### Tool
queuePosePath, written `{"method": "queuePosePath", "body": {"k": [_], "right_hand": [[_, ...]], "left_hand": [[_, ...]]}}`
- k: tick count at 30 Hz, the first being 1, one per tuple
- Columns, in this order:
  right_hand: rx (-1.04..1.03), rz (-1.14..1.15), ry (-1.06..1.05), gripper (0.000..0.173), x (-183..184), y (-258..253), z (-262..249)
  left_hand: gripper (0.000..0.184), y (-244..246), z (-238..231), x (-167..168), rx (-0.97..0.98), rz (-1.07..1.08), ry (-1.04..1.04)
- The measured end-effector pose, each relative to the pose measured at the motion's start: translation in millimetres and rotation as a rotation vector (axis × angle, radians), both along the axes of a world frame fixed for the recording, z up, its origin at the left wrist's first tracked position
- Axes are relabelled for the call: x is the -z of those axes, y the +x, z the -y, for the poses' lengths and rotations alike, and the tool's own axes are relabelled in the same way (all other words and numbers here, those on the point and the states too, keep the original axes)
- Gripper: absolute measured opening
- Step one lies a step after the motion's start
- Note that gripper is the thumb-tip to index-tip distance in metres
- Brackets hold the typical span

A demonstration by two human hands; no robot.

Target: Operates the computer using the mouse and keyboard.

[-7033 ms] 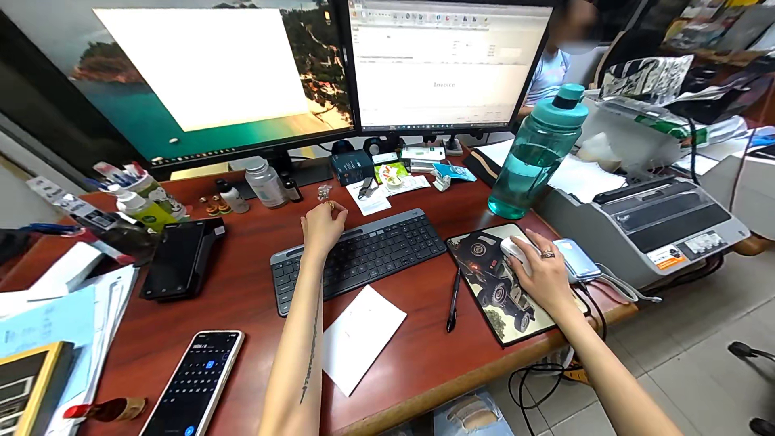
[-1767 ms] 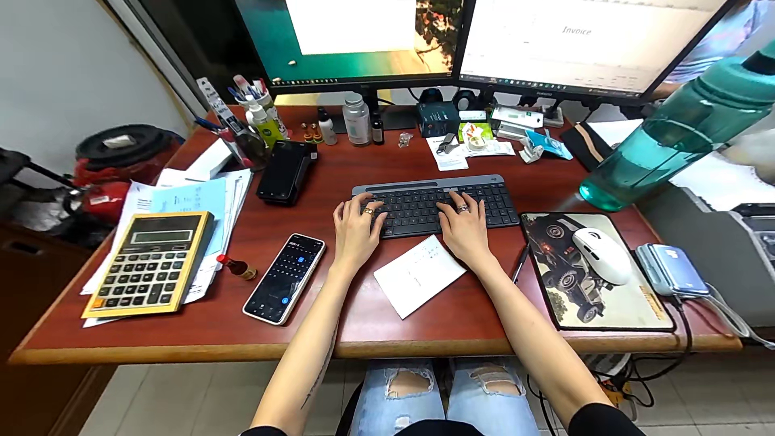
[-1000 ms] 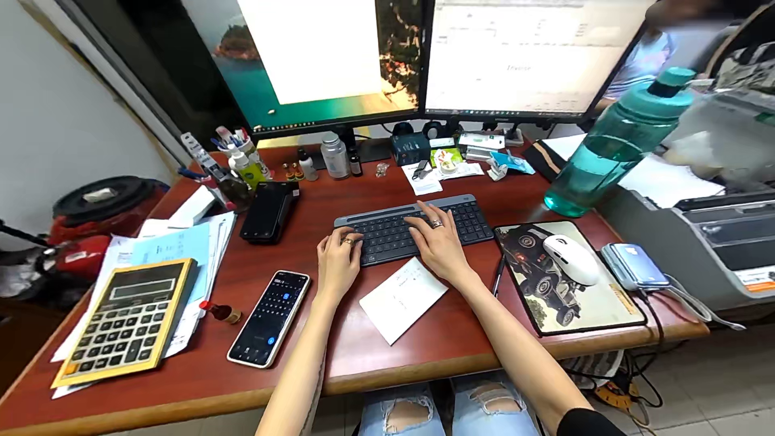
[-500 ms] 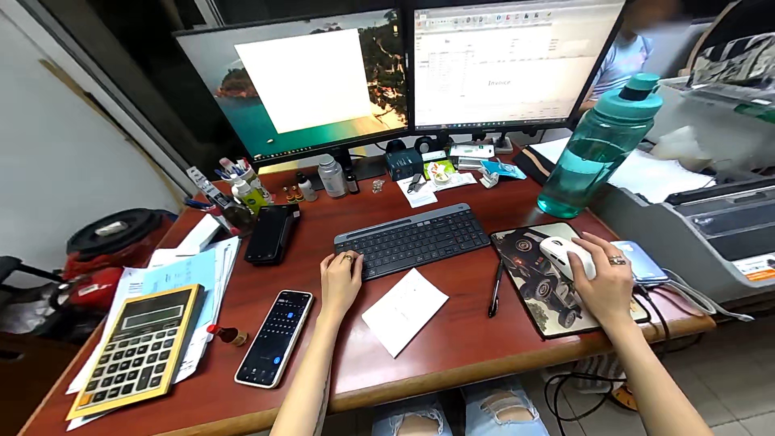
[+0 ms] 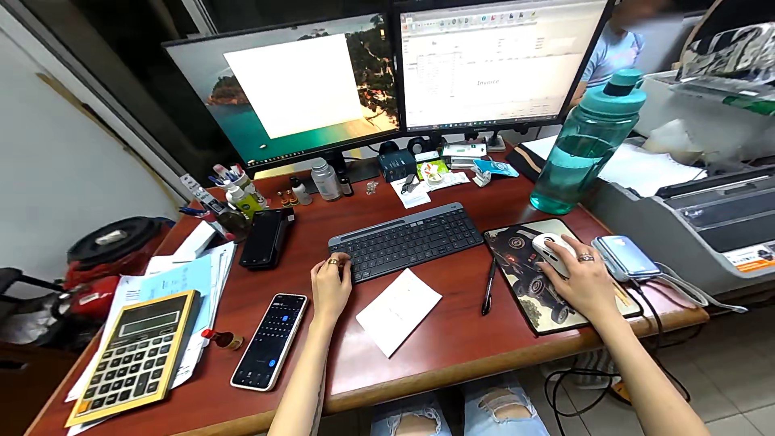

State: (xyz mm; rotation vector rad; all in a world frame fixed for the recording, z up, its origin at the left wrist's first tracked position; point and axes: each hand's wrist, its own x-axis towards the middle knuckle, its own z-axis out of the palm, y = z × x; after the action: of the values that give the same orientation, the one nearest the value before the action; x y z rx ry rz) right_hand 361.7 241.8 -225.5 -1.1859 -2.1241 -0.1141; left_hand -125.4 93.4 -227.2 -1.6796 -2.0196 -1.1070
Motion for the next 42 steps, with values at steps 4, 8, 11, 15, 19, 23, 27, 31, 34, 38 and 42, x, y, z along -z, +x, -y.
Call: {"method": "queuePosePath", "body": {"k": [4,8,11,15,19,23,27,31,34,38,42], "right_hand": [[0.024,-0.008,-0.028,0.044,0.1,-0.5,0.1],[0.046,-0.007,-0.05,0.036,1.8,-0.2,-0.6],[0.05,-0.002,-0.043,0.036,2.7,0.5,-0.9],[0.046,-0.011,-0.067,0.036,1.7,0.5,0.5],[0.05,-0.003,-0.07,0.036,2.1,0.5,0.5],[0.059,-0.002,-0.071,0.036,2.8,0.1,-0.2],[0.057,0.001,-0.066,0.036,2.6,-0.1,-0.2],[0.059,-0.003,-0.05,0.037,3.7,0.2,-0.5],[0.057,0.005,-0.051,0.037,3.1,-0.1,-1.2],[0.063,0.007,-0.055,0.037,3.4,0.2,-1.4],[0.061,0.001,-0.058,0.037,4.4,0.6,-2.1]], "left_hand": [[0.022,1.0,0.6,-2.2,0.001,0.002,0.009],[0.022,0.9,0.6,-3.1,-0.006,-0.002,0.012],[0.022,0.8,0.4,-3.0,-0.006,-0.005,0.024],[0.023,0.9,2.5,-4.2,0.002,0.003,0.01],[0.022,0.6,2.5,-2.6,-0.005,0.008,0.014],[0.022,-0.2,2.1,-1.6,-0.011,0.01,0.02],[0.022,-0.7,1.9,-1.6,-0.015,0.002,0.023],[0.022,-0.9,2.0,-2.0,-0.012,0.007,0.012],[0.022,-1.7,1.8,-0.6,-0.011,0.009,0.008],[0.022,-1.3,1.5,-1.3,-0.017,0.007,0.008],[0.022,-1.6,1.9,-0.7,-0.021,0.006,0.016]]}}
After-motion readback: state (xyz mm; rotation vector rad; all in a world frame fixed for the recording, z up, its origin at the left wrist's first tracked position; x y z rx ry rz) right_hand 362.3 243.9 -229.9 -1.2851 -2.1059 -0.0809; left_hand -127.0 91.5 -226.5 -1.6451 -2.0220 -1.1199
